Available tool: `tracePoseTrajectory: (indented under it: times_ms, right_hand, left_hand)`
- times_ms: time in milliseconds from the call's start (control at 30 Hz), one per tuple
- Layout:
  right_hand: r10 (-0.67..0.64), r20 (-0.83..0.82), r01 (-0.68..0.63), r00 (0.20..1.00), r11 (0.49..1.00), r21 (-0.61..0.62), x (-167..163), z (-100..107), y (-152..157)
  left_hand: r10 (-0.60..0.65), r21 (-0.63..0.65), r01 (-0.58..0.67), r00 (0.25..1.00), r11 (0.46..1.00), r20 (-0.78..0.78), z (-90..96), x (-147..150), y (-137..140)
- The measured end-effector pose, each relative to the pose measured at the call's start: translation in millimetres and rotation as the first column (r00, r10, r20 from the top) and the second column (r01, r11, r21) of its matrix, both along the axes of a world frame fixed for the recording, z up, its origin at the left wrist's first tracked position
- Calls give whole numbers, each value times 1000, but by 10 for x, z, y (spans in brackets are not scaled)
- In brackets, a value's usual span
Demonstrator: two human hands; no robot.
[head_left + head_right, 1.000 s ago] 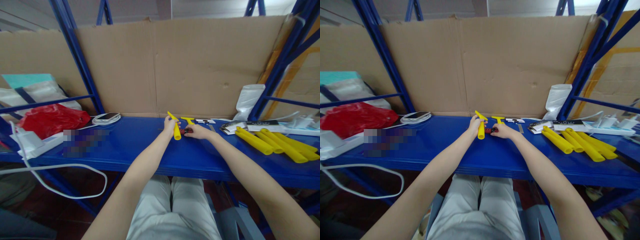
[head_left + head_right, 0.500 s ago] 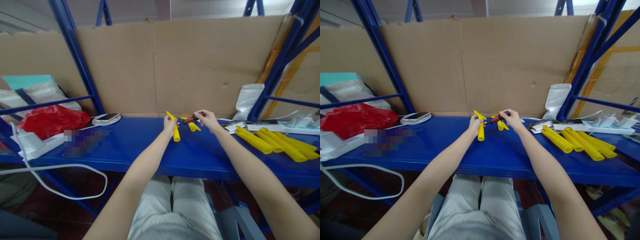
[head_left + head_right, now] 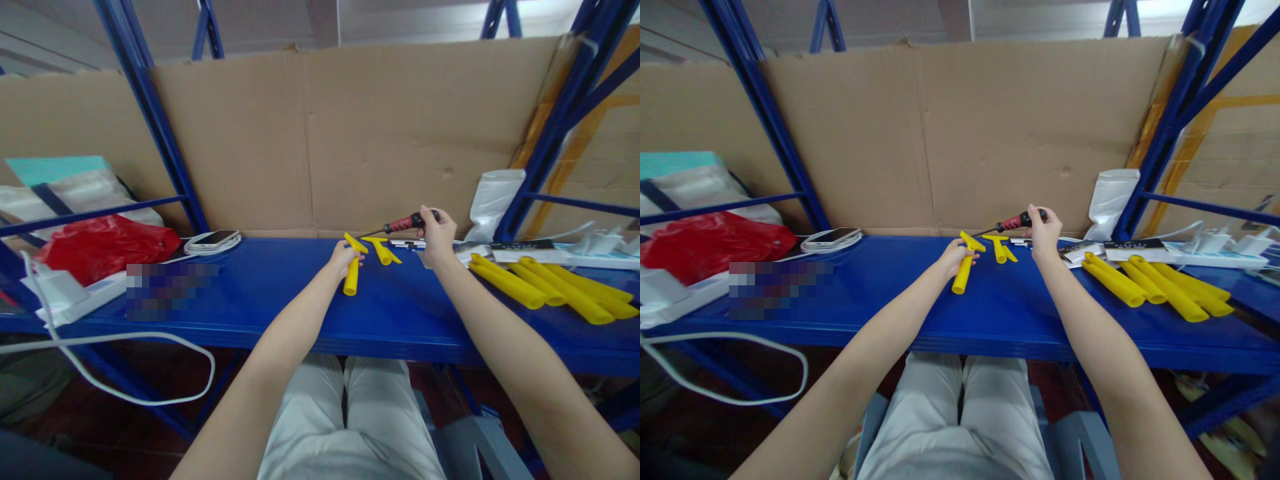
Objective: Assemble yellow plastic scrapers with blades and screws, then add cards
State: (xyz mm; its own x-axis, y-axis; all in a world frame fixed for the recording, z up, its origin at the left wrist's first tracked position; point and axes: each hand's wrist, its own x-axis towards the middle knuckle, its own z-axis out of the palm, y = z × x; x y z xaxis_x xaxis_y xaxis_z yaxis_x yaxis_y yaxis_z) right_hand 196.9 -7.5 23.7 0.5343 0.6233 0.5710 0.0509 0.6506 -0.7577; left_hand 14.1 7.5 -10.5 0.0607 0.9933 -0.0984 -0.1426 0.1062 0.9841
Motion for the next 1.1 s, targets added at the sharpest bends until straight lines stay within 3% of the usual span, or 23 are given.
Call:
tracePoseTrajectory:
  times_ms: [500, 1100]
  right_hand:
    - [26, -88, -24, 996, 999, 26, -66, 35, -69]
    - [-14, -330, -46, 944, 984, -173, -23, 57, -92]
  left_hand:
    - [-62, 16, 61, 997, 998, 45, -4, 3, 1]
    - [-128, 2, 131, 967, 991, 221, 17, 11, -12]
